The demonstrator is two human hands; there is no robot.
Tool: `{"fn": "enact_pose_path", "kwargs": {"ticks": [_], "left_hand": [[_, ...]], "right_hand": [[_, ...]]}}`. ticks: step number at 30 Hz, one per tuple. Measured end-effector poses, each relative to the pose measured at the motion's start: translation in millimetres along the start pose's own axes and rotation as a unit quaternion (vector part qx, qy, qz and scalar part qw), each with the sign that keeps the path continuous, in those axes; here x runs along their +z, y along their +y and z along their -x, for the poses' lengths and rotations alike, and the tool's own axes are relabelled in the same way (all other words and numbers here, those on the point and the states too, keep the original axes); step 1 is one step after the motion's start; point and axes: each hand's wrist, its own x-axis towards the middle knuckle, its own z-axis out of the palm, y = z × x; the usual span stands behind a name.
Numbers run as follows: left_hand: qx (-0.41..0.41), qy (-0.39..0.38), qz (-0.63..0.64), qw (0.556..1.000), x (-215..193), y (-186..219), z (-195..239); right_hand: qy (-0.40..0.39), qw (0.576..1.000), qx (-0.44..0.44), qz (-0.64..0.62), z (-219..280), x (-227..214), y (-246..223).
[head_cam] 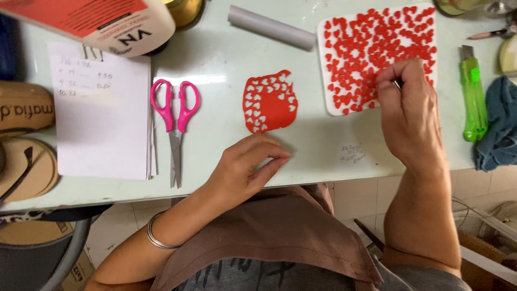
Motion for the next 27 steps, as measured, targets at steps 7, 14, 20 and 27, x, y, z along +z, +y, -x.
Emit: {"fn": "enact_pose_path", "kwargs": {"ticks": [7,14,20,27], "left_hand": [[0.08,0.037,-0.182,0.979,-10.7,-5.5,9.2],[0.057,0.016,-0.351,0.935,-18.2,-7.5,13.7],[0.044,0.021,-0.348,0.936,-17.3,-13.3,18.1],[0.037,0.025,-0.343,0.938,-17.9,-16.1,20.2]], "right_hand": [[-0.094,0.977,-0.185,-0.055,7.1,-0.7,-36.2],[-0.033,0.97,-0.198,-0.134,11.7,32.4,-48.5],[-0.036,0.961,-0.251,-0.106,-1.4,48.8,-58.3],[-0.043,0.934,-0.352,-0.045,-6.6,58.9,-60.6]]}}
